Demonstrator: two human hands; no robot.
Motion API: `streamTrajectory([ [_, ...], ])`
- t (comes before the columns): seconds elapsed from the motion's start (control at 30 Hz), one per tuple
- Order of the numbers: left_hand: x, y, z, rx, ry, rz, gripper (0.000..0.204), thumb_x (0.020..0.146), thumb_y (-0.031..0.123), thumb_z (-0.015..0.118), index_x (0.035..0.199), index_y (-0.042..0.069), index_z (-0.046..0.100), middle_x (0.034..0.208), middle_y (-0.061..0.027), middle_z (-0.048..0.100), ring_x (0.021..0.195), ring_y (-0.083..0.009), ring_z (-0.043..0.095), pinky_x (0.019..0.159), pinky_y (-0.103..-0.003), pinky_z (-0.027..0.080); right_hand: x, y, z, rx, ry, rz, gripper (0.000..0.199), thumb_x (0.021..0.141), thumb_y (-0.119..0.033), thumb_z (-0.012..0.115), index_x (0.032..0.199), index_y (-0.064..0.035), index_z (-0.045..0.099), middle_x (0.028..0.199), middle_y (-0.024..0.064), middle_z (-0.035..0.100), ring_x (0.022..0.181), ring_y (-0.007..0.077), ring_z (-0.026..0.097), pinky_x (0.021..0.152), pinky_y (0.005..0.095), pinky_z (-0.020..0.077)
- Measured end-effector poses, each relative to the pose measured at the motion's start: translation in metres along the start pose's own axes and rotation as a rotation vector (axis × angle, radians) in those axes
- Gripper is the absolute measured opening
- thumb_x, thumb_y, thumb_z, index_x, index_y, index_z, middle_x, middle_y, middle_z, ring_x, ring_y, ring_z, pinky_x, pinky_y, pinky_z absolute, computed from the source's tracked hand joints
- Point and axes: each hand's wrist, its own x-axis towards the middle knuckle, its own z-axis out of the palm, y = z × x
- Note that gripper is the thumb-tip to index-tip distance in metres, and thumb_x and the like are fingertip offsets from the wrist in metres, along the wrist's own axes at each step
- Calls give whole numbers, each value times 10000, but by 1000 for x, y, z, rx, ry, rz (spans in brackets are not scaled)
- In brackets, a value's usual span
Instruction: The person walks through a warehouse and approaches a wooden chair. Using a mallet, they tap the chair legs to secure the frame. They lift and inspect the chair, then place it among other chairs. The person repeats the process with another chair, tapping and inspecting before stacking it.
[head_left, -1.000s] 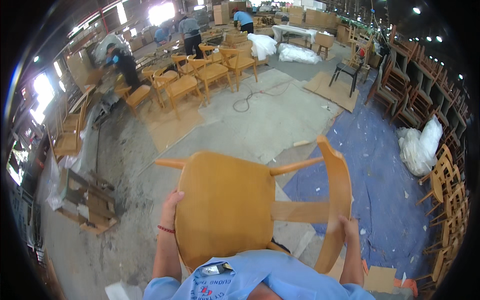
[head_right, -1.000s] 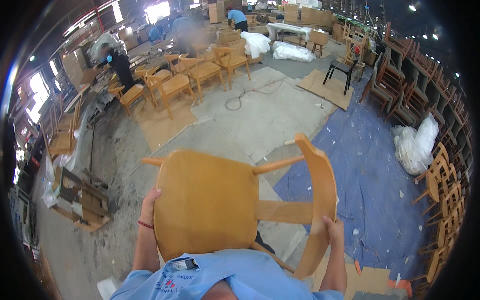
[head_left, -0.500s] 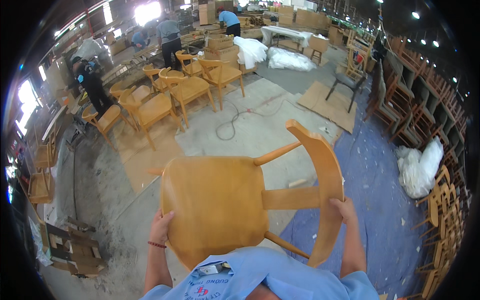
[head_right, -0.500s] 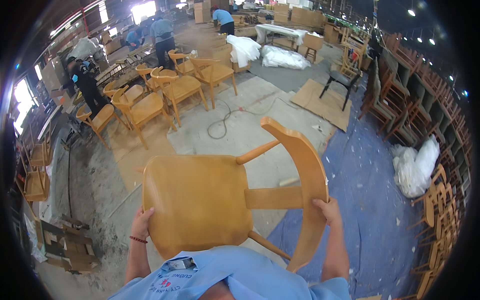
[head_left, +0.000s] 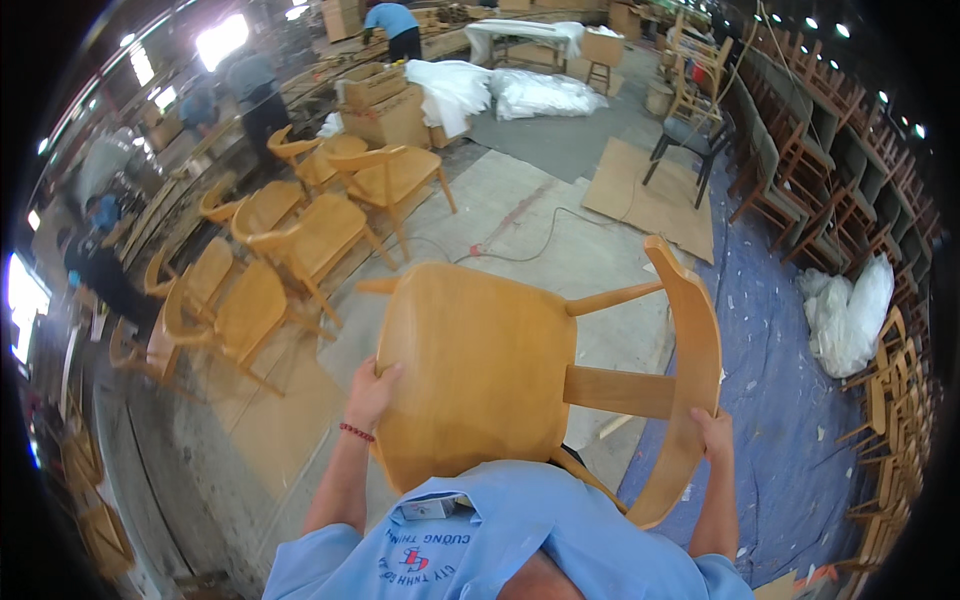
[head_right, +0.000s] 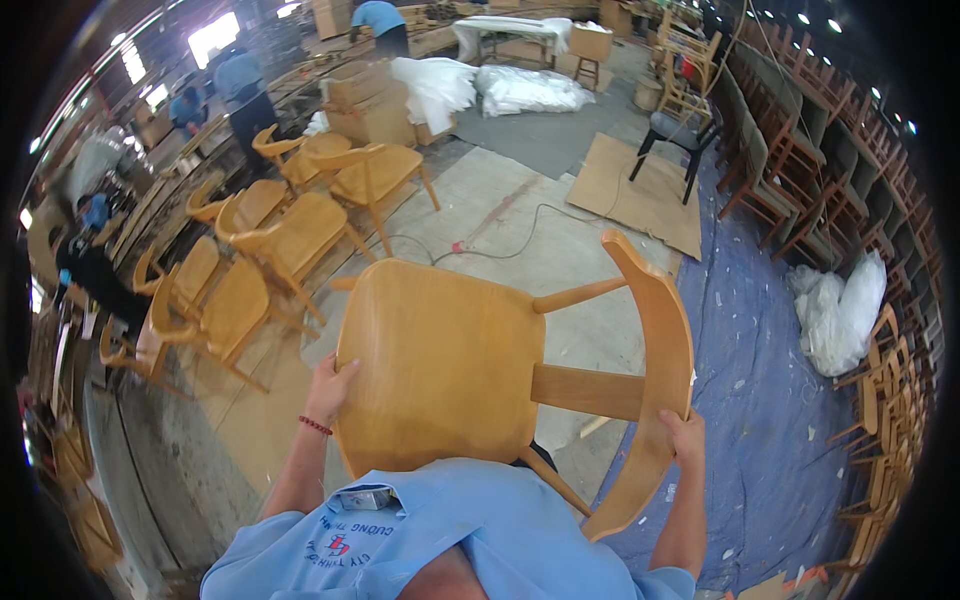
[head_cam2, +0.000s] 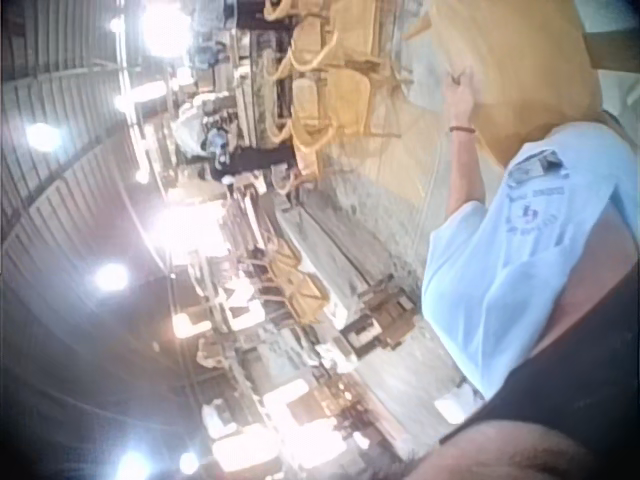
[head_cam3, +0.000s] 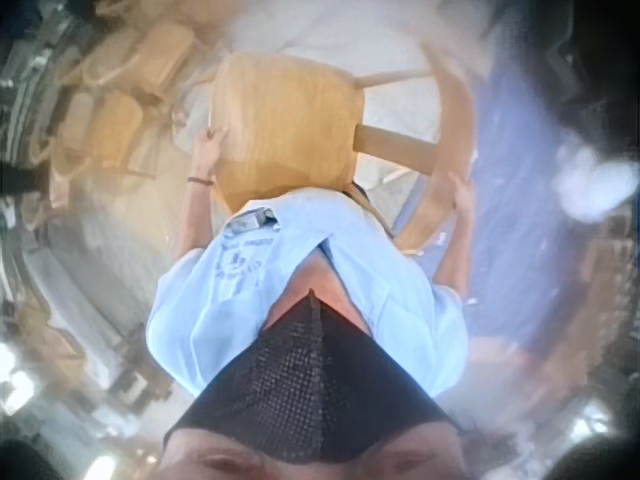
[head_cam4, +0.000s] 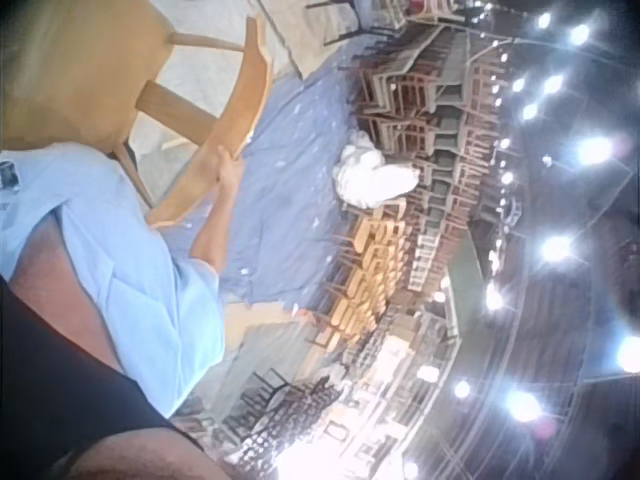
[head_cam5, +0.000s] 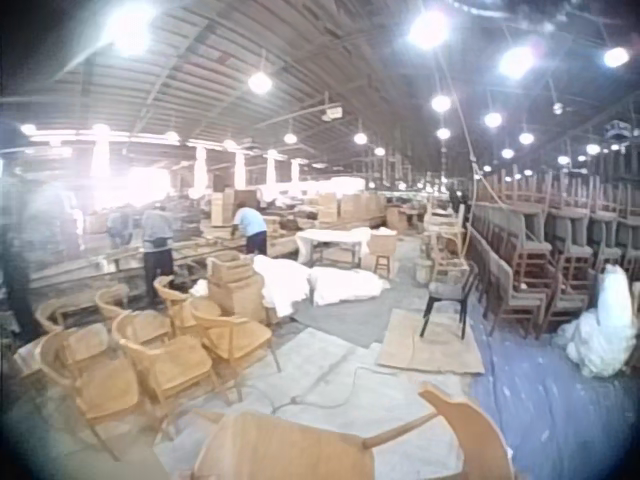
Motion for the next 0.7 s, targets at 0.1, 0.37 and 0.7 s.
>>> streamTrajectory([
  [0.1, 106, 31, 43, 22, 5, 1, 351, 881, 156, 622, 1158, -55, 576, 1012, -77, 657, 886, -132, 605, 773, -293, 491, 75, 1, 42, 83, 58, -17, 364, 783, -100, 677, 1113, 41, 616, 963, 90, 666, 842, 186, 638, 741, 327, 518],
  [0.37, 389, 108, 151, -113, 13, -31, 333, 847, 216, 648, 1017, -69, 632, 883, -67, 667, 763, -126, 602, 678, -289, 485, 317, -102, 115, 28, 190, -58, 362, 779, -115, 670, 1105, 36, 625, 957, 91, 664, 822, 187, 627, 733, 330, 508],
  [0.7, 800, 125, 266, 94, -136, -19, 390, 812, 280, 665, 959, -81, 660, 827, -140, 691, 761, -194, 645, 686, -330, 492, 554, -168, 270, -118, 370, 110, 374, 800, -158, 679, 1110, 42, 625, 952, 98, 664, 815, 191, 630, 706, 352, 516],
])
